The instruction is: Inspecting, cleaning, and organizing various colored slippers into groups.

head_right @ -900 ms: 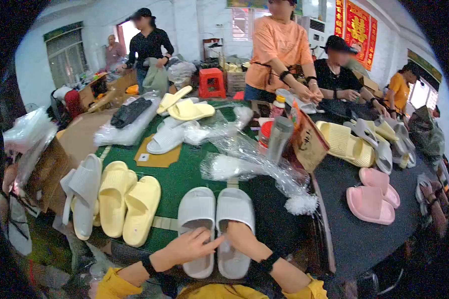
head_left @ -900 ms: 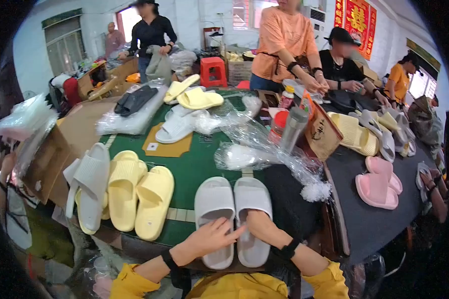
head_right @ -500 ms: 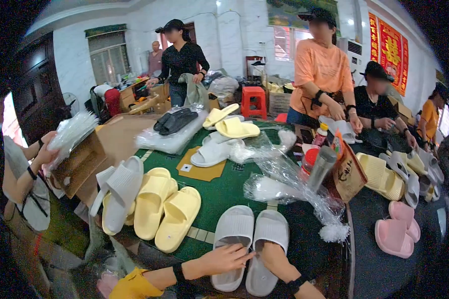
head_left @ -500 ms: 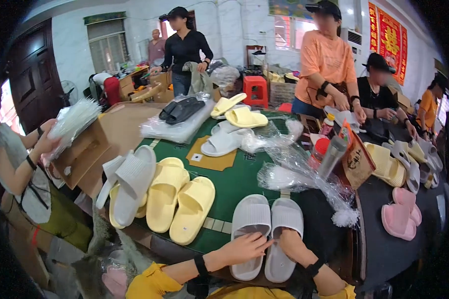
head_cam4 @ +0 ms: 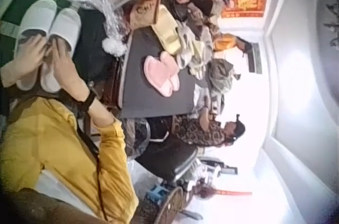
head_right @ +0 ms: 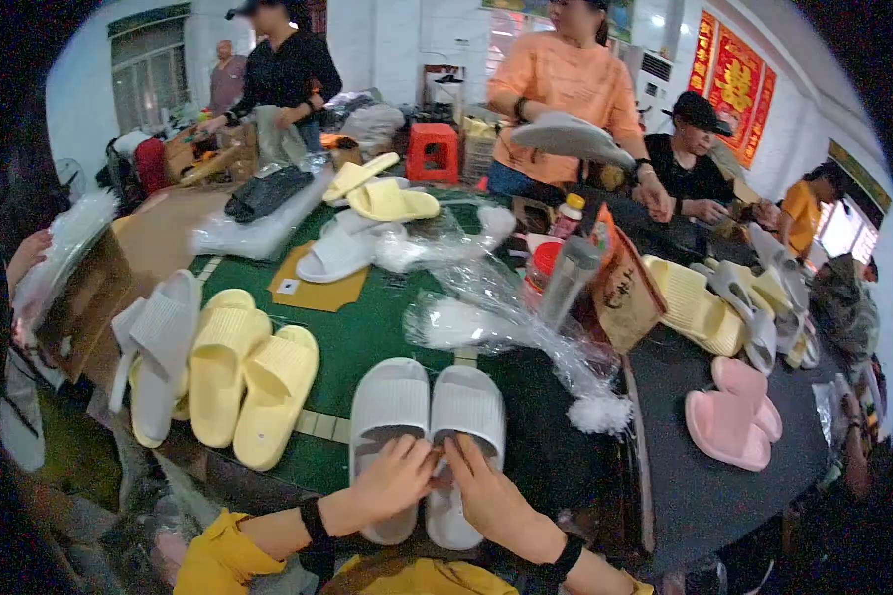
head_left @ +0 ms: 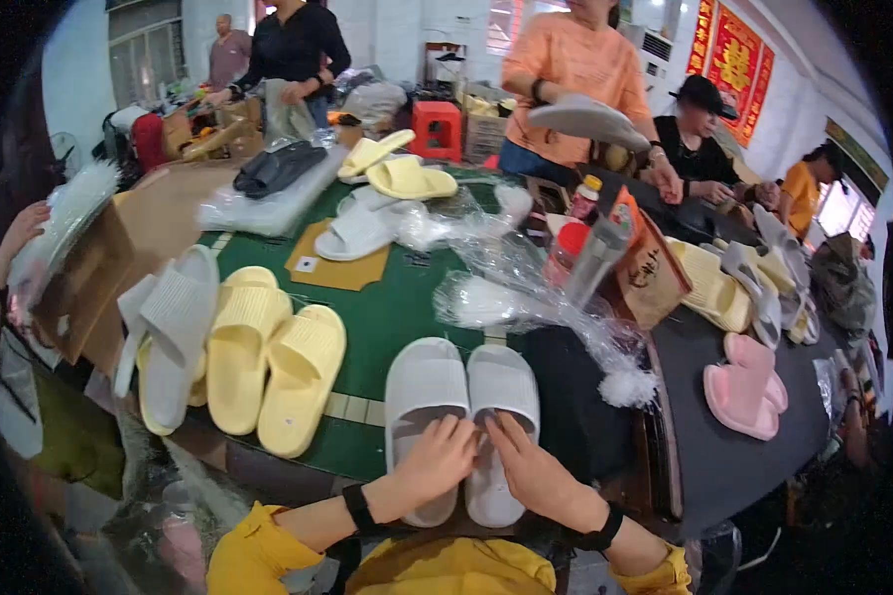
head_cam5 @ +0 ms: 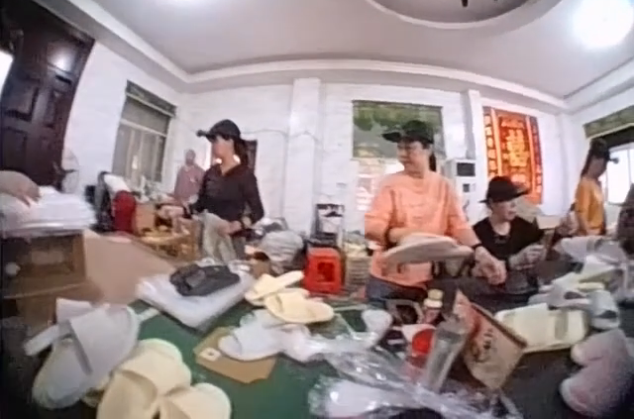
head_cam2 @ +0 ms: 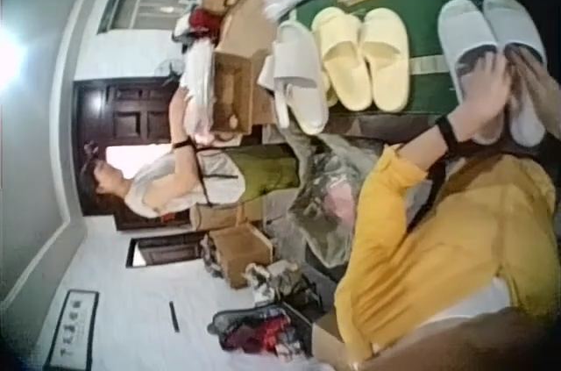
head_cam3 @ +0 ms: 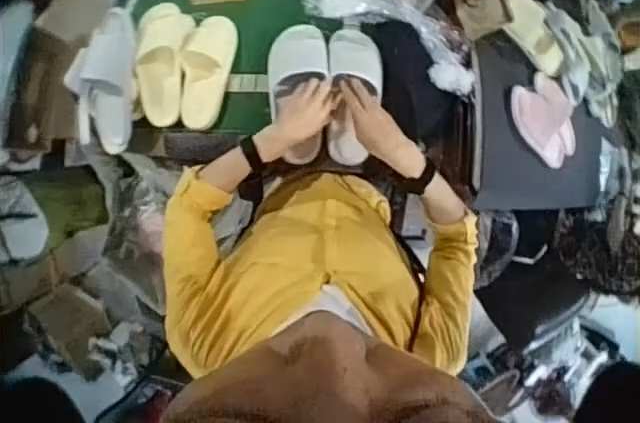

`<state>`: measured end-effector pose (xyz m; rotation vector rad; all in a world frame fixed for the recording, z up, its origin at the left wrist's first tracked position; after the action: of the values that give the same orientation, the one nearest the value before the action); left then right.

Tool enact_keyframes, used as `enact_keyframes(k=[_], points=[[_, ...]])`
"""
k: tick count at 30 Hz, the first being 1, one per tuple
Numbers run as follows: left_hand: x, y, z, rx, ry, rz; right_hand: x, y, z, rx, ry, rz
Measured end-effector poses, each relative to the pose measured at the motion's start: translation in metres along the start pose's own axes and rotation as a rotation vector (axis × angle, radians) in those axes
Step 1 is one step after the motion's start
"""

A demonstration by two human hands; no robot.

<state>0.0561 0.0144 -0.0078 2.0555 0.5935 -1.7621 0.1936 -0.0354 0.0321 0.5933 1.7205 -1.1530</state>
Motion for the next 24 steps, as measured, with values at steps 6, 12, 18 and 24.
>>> enact_keyframes(k=[6,12,18,24], points=[[-0.01,0.004,-0.002,0.014,0.074,0.093,-0.06,0.052,-0.022,0.149,0.182,-0.294],[-0.013,0.011,-0.002,0.037,0.092,0.054,-0.051,0.126,-0.095,0.378,0.035,0.174],[-0.015,0.008,0.001,0.021,0.078,0.046,-0.024,0.147,-0.11,0.444,-0.039,0.333],[-0.015,0.005,0.001,0.023,0.03,0.063,-0.033,0.145,-0.123,0.413,0.053,0.169]])
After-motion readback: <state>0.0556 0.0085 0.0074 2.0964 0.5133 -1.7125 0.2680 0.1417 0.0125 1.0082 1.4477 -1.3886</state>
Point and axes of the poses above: each hand's wrist, its own z-axis away from the middle knuckle, its own x-axis out of the palm, y = z × x, the point moved 4 cm from there along -z, towards the middle knuckle, and after that the axes turned 9 degrees about -y, right-handed, at the moved point
